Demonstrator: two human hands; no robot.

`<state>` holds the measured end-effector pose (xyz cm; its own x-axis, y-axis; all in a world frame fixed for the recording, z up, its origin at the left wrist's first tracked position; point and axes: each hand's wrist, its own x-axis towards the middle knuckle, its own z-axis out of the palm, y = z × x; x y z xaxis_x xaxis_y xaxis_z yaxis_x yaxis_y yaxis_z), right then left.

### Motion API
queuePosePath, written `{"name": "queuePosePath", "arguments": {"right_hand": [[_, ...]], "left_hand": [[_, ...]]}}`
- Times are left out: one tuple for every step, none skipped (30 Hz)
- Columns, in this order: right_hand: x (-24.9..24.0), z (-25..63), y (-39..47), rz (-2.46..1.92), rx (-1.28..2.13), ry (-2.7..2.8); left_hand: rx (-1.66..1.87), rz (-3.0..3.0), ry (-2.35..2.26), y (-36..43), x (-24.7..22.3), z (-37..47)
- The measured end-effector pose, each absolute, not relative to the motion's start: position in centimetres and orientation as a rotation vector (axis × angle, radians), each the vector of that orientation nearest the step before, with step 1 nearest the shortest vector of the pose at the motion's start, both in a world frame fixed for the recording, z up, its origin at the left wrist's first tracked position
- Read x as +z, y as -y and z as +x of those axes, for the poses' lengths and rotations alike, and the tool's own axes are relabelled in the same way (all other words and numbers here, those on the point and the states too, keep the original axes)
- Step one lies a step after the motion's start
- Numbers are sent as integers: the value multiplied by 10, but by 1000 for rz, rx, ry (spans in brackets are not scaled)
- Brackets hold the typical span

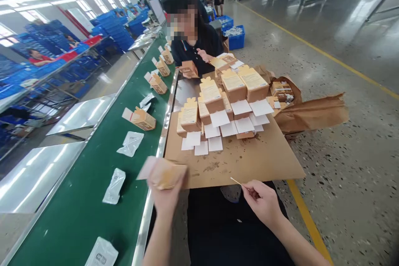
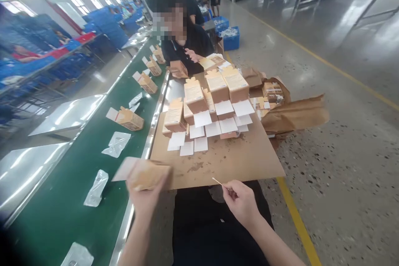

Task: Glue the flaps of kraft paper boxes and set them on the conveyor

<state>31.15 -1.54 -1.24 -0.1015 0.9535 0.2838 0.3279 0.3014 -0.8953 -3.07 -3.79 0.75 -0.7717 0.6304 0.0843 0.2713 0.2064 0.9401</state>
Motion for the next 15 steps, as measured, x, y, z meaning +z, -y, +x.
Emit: {"name": "queuePosePath", "arguments": {"right_hand": [[-12, 315, 15, -1205, 838, 1606], [-11, 318, 13, -1213, 843, 1591], [-11, 320, 12, -1215, 847, 1580], [-10, 321, 9, -1210, 853, 1575], [-8, 320, 6, -1198, 861, 1578], [-6, 318, 3, -1184, 869, 1584], [-4, 316, 0, -1167, 878, 1593], [-1, 314, -2, -1154, 885, 1601], [1, 312, -5, -1146, 888, 1605], [3, 312, -6, -1144, 888, 1606], [5, 313, -7, -1151, 883, 1603], [6, 315, -7, -1164, 877, 1596], [6, 318, -6, -1180, 866, 1586], [6, 322, -5, -1198, 854, 1574], [4, 327, -3, -1214, 841, 1561]], "left_hand": [[1670, 791, -2241, 40, 13, -55], [1730, 733, -2320, 42, 19, -79], [1755, 669, -2411, 44, 24, -101], [1734, 606, -2491, 45, 28, -120], [1684, 552, -2554, 44, 31, -136], [1626, 518, -2598, 43, 32, -147], [1583, 517, -2622, 42, 31, -155], [1562, 545, -2637, 41, 29, -159], [1567, 587, -2655, 40, 25, -161], [1605, 626, -2685, 40, 21, -160], [1666, 653, -2728, 42, 16, -158], [1747, 669, -2774, 45, 12, -155], [1846, 685, -2803, 48, 8, -151], [1956, 718, -2801, 50, 5, -146], [2069, 784, -2755, 50, 5, -141]]}}
